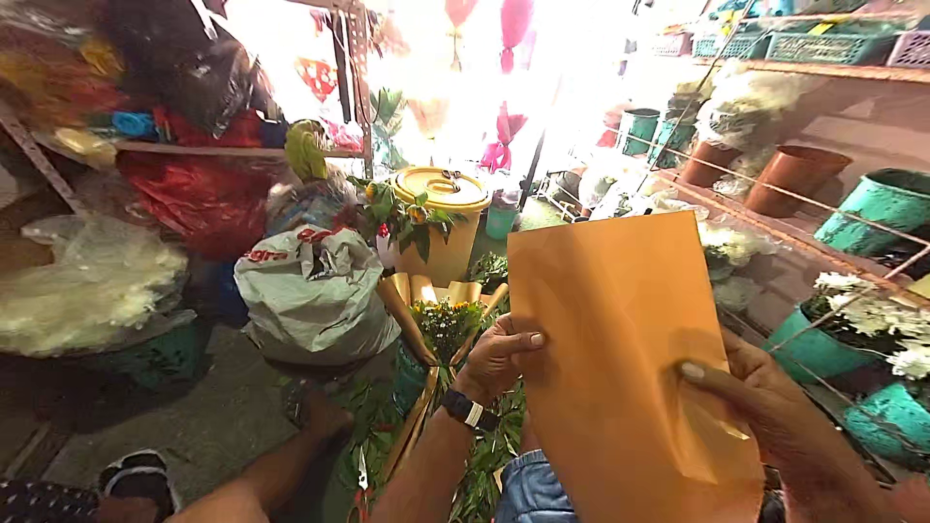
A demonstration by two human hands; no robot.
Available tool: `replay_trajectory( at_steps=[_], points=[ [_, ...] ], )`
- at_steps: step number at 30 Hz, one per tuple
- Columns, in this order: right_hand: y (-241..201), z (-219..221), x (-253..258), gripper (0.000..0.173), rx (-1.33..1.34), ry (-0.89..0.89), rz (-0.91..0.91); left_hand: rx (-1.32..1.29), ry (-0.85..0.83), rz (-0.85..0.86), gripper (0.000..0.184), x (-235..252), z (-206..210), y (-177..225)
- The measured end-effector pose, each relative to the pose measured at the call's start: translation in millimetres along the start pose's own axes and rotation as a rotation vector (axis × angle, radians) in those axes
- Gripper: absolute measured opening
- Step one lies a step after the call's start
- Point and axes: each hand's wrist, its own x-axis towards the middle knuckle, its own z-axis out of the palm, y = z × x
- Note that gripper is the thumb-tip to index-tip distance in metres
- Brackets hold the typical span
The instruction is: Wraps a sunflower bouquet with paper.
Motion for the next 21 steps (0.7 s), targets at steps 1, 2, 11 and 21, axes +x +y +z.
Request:
replay_trajectory(
  at_steps=[1,2,11,21],
  points=[
    [-5,-5,4,0.039,-0.053,0.043,-0.020,0.106,0.024,0.032,0.022,-1,9,10],
    [-8,-9,7,0.036,-0.108,0.098,-0.047,0.234,0.074,0.064,0.020,-3,19,21],
    [9,18,54,0.029,-0.205,0.136,-0.141,0.938,0.392,0.288,0.006,-18,50,71],
    [17,88,92,0.021,-0.107,0.118,-0.163,0.953,0.257,0.317,0.011,-30,79,101]
  ],
)
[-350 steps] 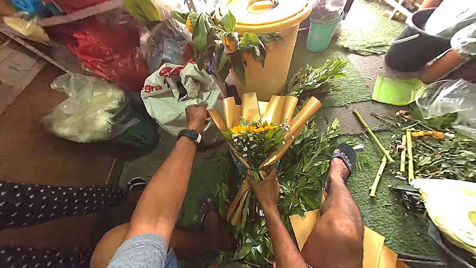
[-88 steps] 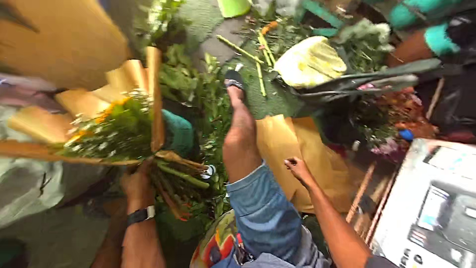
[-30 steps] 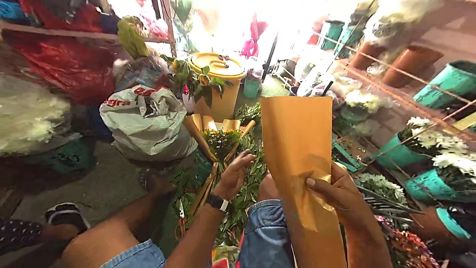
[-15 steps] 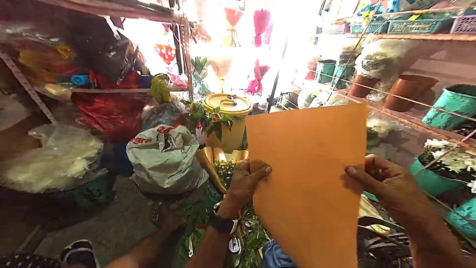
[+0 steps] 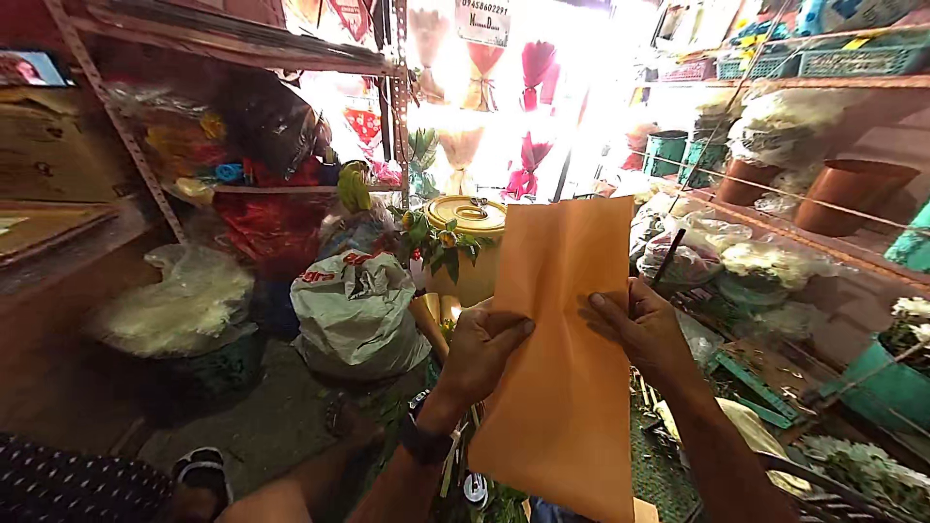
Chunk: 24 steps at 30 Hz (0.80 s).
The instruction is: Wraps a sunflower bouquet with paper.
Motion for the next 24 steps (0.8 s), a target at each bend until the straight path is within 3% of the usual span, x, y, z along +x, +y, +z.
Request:
replay_trajectory(
  at_steps=[6,12,15,24],
  points=[
    [1,10,11,0.021,0.033,0.034,-0.076,0.015,0.088,-0.001,0.007,10,-6,8],
    [-12,8,-3,0.032,0.155,-0.062,-0.070,0.375,0.320,0.005,0.016,25,-24,-9],
    [-18,19,-6,0.033,0.143,-0.159,-0.113,0.222,0.257,0.073,0.024,33,-14,-16],
    [-25,39,6,0.030,0.186,-0.242,-0.157,-0.113,0.158,-0.094,0.026,56,-7,-13]
  ],
)
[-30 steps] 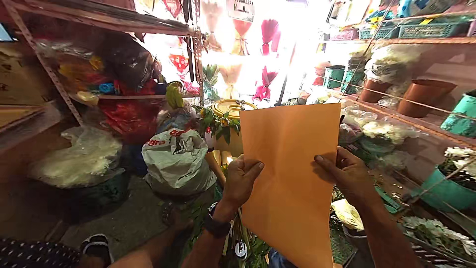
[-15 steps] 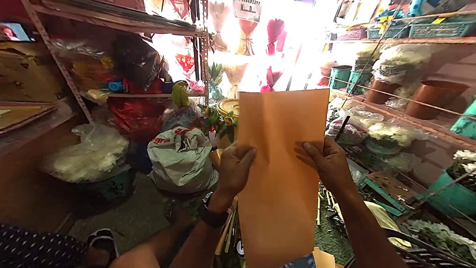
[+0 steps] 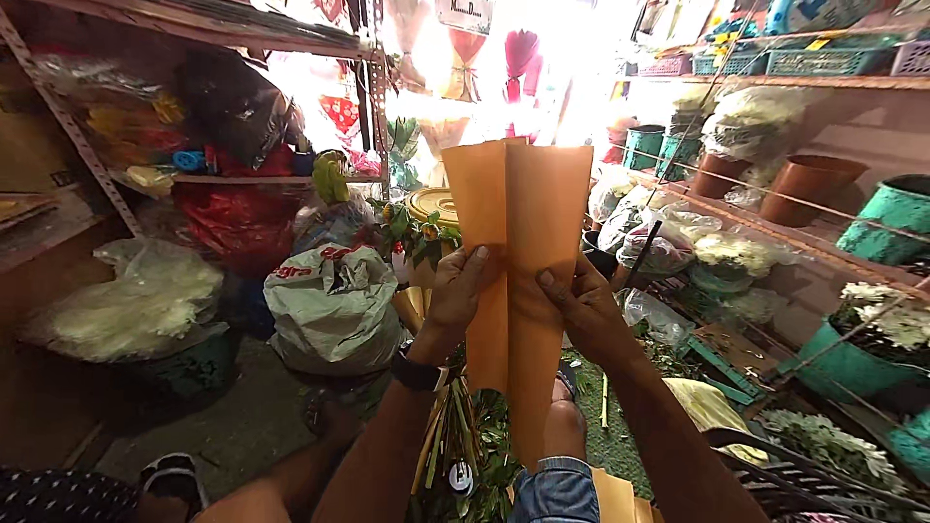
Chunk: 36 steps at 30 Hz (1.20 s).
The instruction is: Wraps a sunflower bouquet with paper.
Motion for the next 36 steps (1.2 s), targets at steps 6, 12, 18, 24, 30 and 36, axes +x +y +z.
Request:
replay_trajectory(
  at_steps=[6,12,18,24,30,36],
  points=[
    [-10,-12,2,0.025,-0.038,0.086,-0.027,0.453,0.102,0.167,0.032,16,-27,3],
    [3,2,4,0.029,-0.012,-0.061,-0.052,0.206,-0.101,0.094,0.030,10,-12,2],
    [7,11,10,0.034,0.005,0.015,0.073,-0.053,-0.232,-0.018,0.037,8,-5,-6],
    [8,13,8,0.029,-0.031,0.082,0.136,-0.102,-0.317,0.006,0.031,1,-5,-14],
    [9,13,7,0.025,-0.165,0.134,0.141,-0.066,-0.228,-0.018,0.014,-3,2,-21],
    [10,-9,26,0.077,-0.089,0.192,0.227,-0.085,-0.293,-0.050,0.011,4,-1,-29]
  ],
)
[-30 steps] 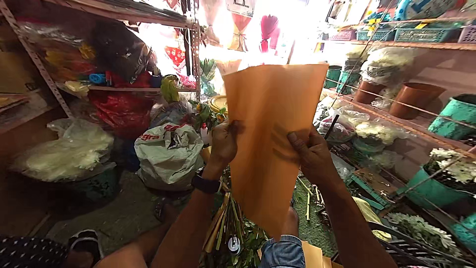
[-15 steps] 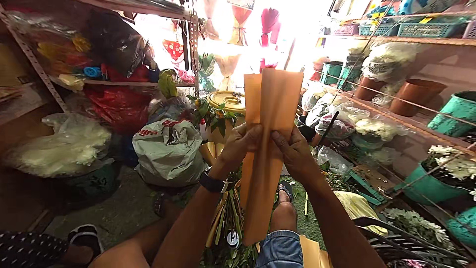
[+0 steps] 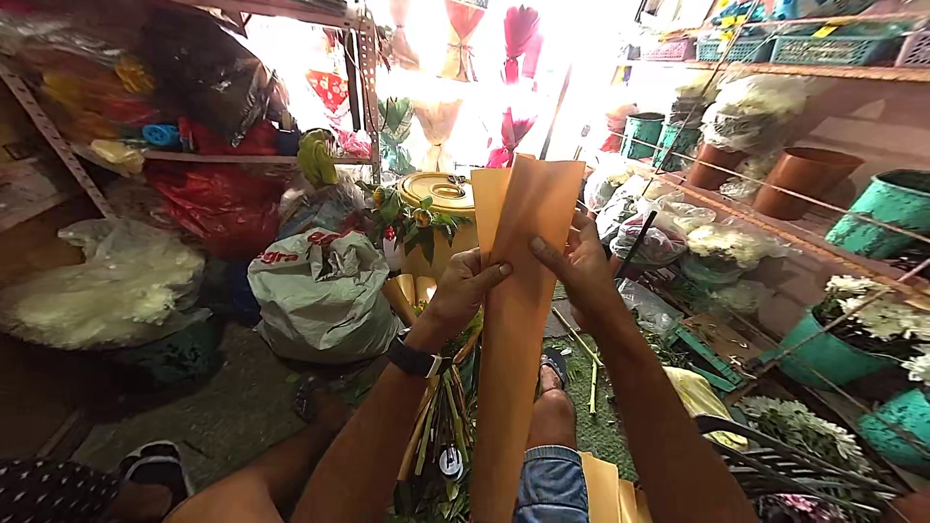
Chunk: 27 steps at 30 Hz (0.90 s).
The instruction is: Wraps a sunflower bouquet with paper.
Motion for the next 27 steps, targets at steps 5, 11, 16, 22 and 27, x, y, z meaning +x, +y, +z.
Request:
replay_trajectory(
  at_steps=[5,11,16,22,27],
  points=[
    [-16,-4,20,0.040,0.300,-0.125,0.085,0.062,-0.211,-0.061,0.013,5,-3,4],
    [-20,1,25,0.038,0.236,-0.044,0.042,0.148,-0.239,-0.035,0.018,1,-7,-4],
    [-3,-5,37,0.038,0.239,0.054,-0.026,-0.041,-0.226,-0.188,0.025,-23,-14,-47],
    [26,-17,43,0.042,0.230,0.093,-0.002,-0.096,-0.080,-0.238,0.013,-39,-13,-78],
    [53,-24,52,0.040,0.323,0.095,0.019,-0.138,-0.053,-0.317,0.024,-38,-14,-97]
  ],
)
